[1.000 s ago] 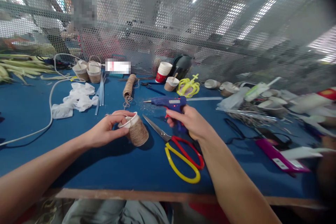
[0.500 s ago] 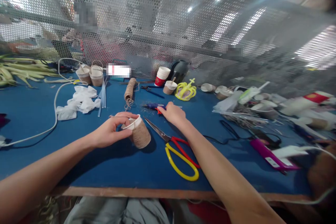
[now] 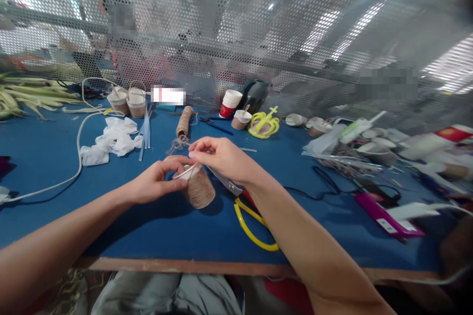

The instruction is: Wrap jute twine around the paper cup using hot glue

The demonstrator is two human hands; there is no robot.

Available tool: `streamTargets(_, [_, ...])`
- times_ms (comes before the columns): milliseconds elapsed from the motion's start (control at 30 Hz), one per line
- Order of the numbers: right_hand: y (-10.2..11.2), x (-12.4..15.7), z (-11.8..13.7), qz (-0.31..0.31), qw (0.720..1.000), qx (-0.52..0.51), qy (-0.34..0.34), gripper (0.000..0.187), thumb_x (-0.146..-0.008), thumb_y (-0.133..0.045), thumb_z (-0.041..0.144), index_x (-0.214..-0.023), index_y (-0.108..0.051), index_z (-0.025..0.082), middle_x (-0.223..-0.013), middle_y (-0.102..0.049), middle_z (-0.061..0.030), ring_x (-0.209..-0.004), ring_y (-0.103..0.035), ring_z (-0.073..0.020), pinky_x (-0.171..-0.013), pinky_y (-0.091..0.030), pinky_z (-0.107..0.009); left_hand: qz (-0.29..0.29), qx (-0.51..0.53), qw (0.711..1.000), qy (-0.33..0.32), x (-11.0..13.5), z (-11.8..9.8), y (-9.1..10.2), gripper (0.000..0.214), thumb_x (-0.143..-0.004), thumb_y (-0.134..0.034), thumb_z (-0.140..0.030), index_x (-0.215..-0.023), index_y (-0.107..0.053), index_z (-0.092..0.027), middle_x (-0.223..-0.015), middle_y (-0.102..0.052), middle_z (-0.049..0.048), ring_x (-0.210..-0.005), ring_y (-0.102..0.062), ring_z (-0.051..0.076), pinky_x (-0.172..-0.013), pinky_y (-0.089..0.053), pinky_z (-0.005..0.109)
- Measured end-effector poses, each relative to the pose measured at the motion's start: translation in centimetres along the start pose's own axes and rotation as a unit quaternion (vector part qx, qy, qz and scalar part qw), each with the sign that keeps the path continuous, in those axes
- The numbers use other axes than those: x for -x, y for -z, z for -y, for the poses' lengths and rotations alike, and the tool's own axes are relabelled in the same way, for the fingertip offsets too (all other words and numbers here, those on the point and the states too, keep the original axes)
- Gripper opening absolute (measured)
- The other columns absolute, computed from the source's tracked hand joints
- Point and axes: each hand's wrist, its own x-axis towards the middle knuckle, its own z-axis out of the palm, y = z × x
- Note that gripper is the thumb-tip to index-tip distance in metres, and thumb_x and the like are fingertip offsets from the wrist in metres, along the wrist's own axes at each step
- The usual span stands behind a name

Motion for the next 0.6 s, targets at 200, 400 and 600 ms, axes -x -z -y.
streamTargets(200, [1.3, 2.3, -1.1, -0.096, 0.993, -0.062, -0.001, 0.019, -0.073, -0.061, 0.034, -0.075, -0.059, 0.015, -0.080, -0.063, -0.0043, -0.073, -0.057, -0.0138, -0.073, -0.045, -0.030, 0.011, 0.086, 0.996, 0.019, 0.4, -0.2, -0.1, 0.019, -0.079, -0.057, -0.031, -0.070, -0.053, -0.015, -0.129, -0.050, 0.0091, -0.118, -0.046, 0.024, -0.098, -0.034, 0.039])
streamTargets(400, [0.8, 3.3, -2.1, -0.127, 0.989, -0.072, -0.013, 0.019, -0.075, -0.060, 0.034, -0.073, -0.058, 0.015, -0.076, -0.060, -0.0023, -0.069, -0.054, -0.0128, -0.069, -0.043, -0.029, 0.010, 0.104, 0.994, 0.030, 0.5, -1.0, -0.2, 0.023, -0.078, -0.059, -0.035, -0.069, -0.053, -0.015, -0.129, -0.051, 0.0095, -0.119, -0.045, 0.026, -0.098, -0.034, 0.042])
streamTargets(600, [0.3, 3.2, -2.8, -0.137, 0.986, -0.090, -0.016, 0.022, -0.074, -0.061, 0.037, -0.074, -0.058, 0.015, -0.076, -0.061, -0.0023, -0.069, -0.055, -0.0137, -0.069, -0.044, -0.030, 0.018, 0.101, 0.994, 0.033, 0.5, -1.1, -0.2, 0.022, -0.078, -0.059, -0.033, -0.069, -0.051, -0.015, -0.131, -0.049, 0.0093, -0.121, -0.043, 0.026, -0.098, -0.034, 0.042])
